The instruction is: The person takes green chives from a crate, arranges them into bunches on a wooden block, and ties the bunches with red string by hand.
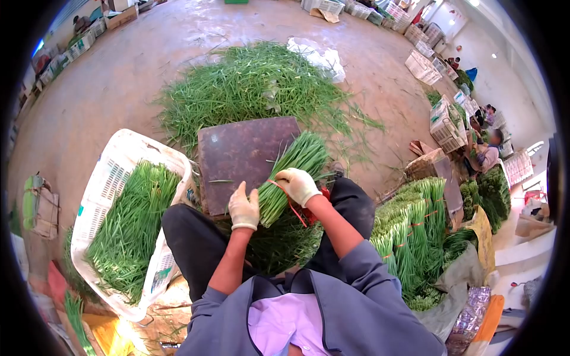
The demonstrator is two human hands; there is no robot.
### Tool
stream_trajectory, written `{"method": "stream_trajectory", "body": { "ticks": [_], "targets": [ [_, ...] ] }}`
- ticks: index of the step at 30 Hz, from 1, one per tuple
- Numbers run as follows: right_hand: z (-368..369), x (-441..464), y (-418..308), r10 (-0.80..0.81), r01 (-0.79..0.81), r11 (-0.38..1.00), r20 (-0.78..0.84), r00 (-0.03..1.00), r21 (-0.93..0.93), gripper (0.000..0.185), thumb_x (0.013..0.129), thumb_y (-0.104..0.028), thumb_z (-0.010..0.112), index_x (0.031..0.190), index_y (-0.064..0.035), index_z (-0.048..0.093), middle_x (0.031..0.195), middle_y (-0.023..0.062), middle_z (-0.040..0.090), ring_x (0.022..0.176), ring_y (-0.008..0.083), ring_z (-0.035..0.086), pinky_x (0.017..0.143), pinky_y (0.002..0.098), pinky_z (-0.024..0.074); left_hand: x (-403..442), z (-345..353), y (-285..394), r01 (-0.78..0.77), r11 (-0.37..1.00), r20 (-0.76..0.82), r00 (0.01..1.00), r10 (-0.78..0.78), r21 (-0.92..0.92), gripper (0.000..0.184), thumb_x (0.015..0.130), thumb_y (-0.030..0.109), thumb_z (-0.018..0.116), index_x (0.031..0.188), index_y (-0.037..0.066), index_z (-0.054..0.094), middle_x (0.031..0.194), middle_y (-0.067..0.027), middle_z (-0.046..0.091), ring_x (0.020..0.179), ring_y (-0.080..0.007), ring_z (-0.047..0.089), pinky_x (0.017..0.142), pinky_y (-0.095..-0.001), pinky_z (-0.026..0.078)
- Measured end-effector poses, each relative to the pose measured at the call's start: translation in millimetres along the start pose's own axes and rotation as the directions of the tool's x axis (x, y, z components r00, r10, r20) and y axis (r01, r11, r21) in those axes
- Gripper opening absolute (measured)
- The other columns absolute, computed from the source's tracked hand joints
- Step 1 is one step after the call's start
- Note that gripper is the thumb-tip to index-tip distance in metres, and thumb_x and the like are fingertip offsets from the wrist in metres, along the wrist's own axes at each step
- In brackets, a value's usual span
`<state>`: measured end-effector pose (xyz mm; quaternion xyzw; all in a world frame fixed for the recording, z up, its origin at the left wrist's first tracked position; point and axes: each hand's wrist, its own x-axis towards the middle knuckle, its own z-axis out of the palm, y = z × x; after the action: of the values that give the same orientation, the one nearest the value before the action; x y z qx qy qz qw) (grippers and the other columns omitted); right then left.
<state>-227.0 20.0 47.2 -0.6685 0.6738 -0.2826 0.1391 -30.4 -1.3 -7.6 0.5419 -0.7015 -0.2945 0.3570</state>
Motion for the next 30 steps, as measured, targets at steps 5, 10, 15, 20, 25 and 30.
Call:
{"method": "stream_trajectory", "body": {
  "ticks": [5,10,15,20,25,30],
  "targets": [
    [22,-11,-1,-0.092,0.120,0.973,0.146,0.985,-0.197,0.011,0.083,-0.019,0.069,0.092,-0.0147,0.073,0.090,0.0096,0.065,0.085,0.0309,0.066,0.075,0.0409,0.0543,-9,20,-17,-0.078,0.994,-0.063,0.995,0.083,0.079,0.038,0.093,0.027,0.059,0.119,0.000,0.063,0.111,-0.0203,0.066,0.106,-0.0373,0.060,0.095,-0.0471,0.044],
    [21,-7,-4,-0.112,0.209,0.929,0.306,0.945,-0.305,0.009,0.083,-0.017,0.065,0.088,-0.0105,0.070,0.095,0.0122,0.064,0.088,0.0314,0.066,0.076,0.0422,0.0552,-10,42,-27,-0.060,0.995,-0.159,0.985,0.072,0.077,0.025,0.094,0.022,0.056,0.101,0.003,0.070,0.096,-0.0157,0.069,0.095,-0.0349,0.063,0.091,-0.0467,0.046],
    [16,-23,-26,-0.279,0.325,0.914,0.204,0.938,-0.243,0.012,0.085,-0.012,0.057,0.092,-0.0043,0.063,0.097,0.0159,0.065,0.091,0.0325,0.067,0.074,0.0426,0.0560,-8,46,-32,-0.031,1.000,-0.206,0.978,0.030,-0.004,0.025,0.096,0.022,0.054,0.099,0.003,0.071,0.095,-0.0162,0.070,0.094,-0.0352,0.064,0.089,-0.0458,0.047],
    [29,-68,-73,-0.227,0.094,0.956,0.497,0.837,0.278,0.012,0.087,-0.013,0.062,0.095,-0.0041,0.063,0.081,0.0140,0.068,0.075,0.0293,0.069,0.068,0.0388,0.0545,-6,51,-43,0.022,0.994,-0.168,0.985,-0.040,-0.106,0.028,0.097,0.025,0.054,0.102,0.006,0.072,0.098,-0.0159,0.071,0.095,-0.0361,0.065,0.089,-0.0447,0.049],
    [-1,-85,-103,-0.277,-0.260,0.876,0.865,0.419,0.407,0.016,0.082,-0.015,0.065,0.094,-0.0037,0.069,0.079,0.0114,0.070,0.071,0.0215,0.068,0.068,0.0332,0.0538,4,35,-48,0.141,0.965,0.047,0.990,-0.134,-0.219,0.033,0.098,0.029,0.053,0.107,0.002,0.070,0.101,-0.0198,0.071,0.095,-0.0363,0.067,0.088,-0.0435,0.051],
    [8,-52,-41,0.033,-0.039,0.999,0.177,0.984,0.034,0.017,0.082,-0.022,0.070,0.087,-0.0061,0.070,0.083,0.0166,0.068,0.081,0.0349,0.067,0.074,0.0434,0.0535,6,27,-41,0.203,0.929,0.019,0.978,-0.207,-0.308,0.038,0.100,0.032,0.053,0.110,-0.001,0.069,0.105,-0.0192,0.071,0.100,-0.0313,0.067,0.089,-0.0380,0.050]
  ]
}}
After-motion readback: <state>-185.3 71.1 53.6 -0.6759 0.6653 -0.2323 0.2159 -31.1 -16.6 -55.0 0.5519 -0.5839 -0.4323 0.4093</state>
